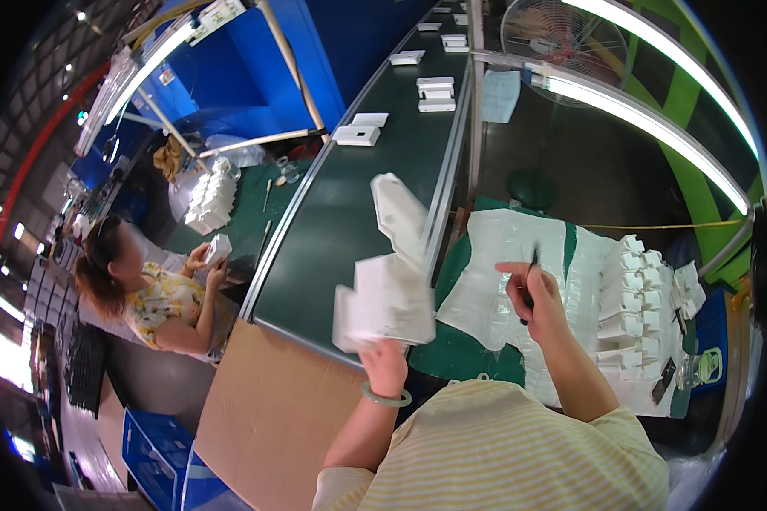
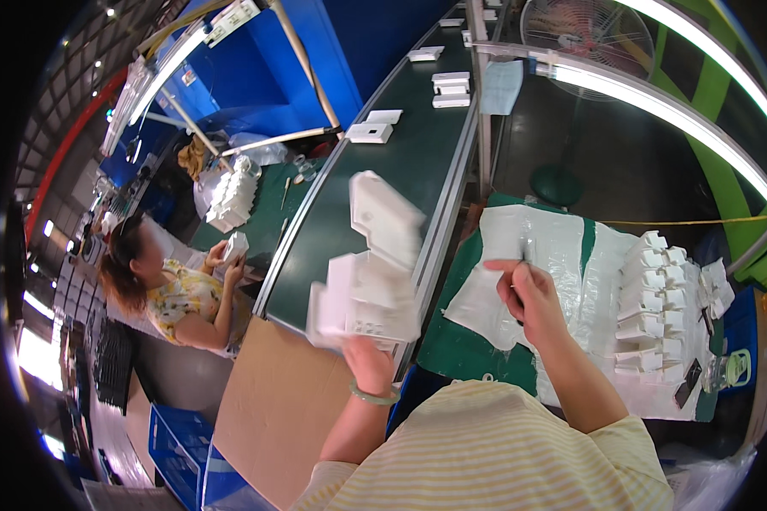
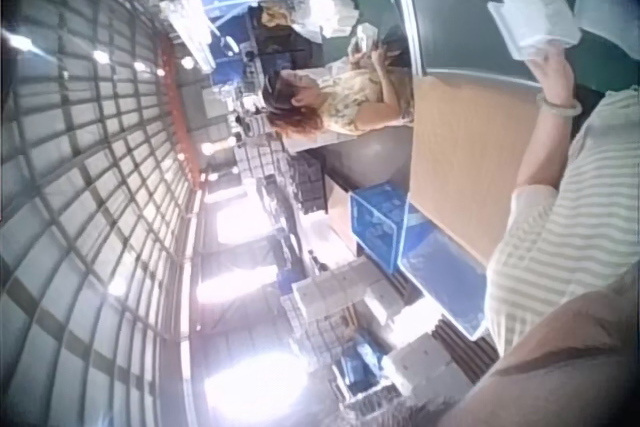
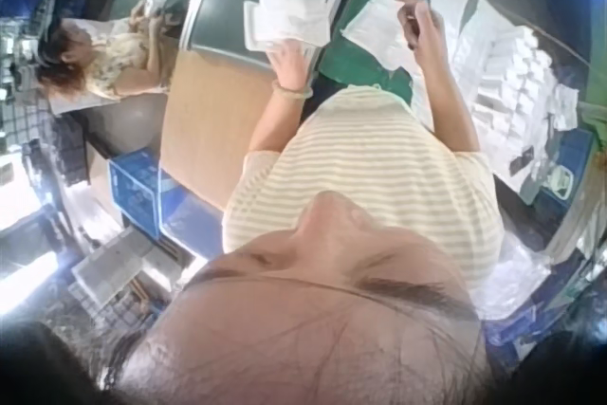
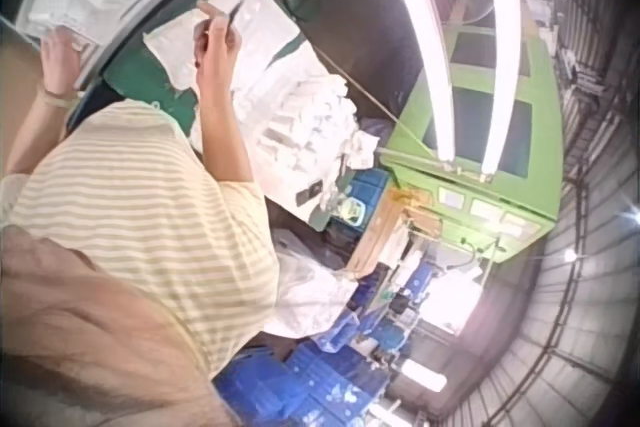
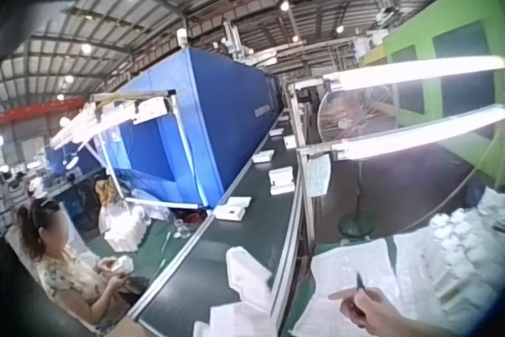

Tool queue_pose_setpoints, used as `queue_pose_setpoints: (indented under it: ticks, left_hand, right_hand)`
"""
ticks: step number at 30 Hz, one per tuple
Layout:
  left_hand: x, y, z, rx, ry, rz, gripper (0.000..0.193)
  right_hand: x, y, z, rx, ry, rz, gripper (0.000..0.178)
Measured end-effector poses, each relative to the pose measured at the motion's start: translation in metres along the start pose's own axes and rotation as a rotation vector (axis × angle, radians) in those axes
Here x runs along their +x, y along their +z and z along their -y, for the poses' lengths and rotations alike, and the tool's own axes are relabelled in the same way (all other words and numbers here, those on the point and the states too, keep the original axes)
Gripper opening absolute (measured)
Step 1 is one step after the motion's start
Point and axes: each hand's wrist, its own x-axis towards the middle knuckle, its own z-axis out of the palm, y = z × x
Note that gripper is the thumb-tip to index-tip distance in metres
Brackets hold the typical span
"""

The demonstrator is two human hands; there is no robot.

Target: The person cleans and deburrs the edges of white plastic housings using a small handheld deburring tool.

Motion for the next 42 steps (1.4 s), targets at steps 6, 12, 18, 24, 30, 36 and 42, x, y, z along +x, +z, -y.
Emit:
queue_pose_setpoints:
  ticks: [6, 12, 18, 24, 30, 36, 42]
  left_hand:
    - [0.017, -0.019, -0.009, 0.856, 0.986, -0.096, 0.06]
    - [0.016, -0.075, 0.028, 1.562, -0.216, 0.64, 0.068]
    - [0.021, -0.068, 0.001, 0.895, -0.035, 0.118, 0.079]
    - [0.006, -0.041, 0.002, -0.389, -0.388, 0.095, 0.088]
    - [-0.008, -0.019, 0.026, -0.724, -0.516, 0.091, 0.084]
    - [-0.009, -0.021, 0.043, -0.847, -0.451, 0.163, 0.086]
    - [-0.011, -0.022, 0.049, -0.862, -0.413, 0.203, 0.087]
  right_hand:
    - [0.003, -0.037, -0.046, 0.557, 0.355, -0.382, 0.037]
    - [0.002, -0.043, -0.048, 0.541, 0.395, -0.422, 0.026]
    - [-0.001, -0.04, -0.047, 0.435, 0.394, -0.342, 0.028]
    - [-0.005, 0.003, -0.012, -0.138, 0.133, 0.198, 0.042]
    - [-0.006, 0.012, 0.0, -0.319, -0.117, 0.183, 0.04]
    - [-0.013, 0.026, 0.031, -0.777, -0.283, 0.126, 0.025]
    - [-0.013, 0.033, 0.042, -0.972, -0.296, 0.094, 0.025]
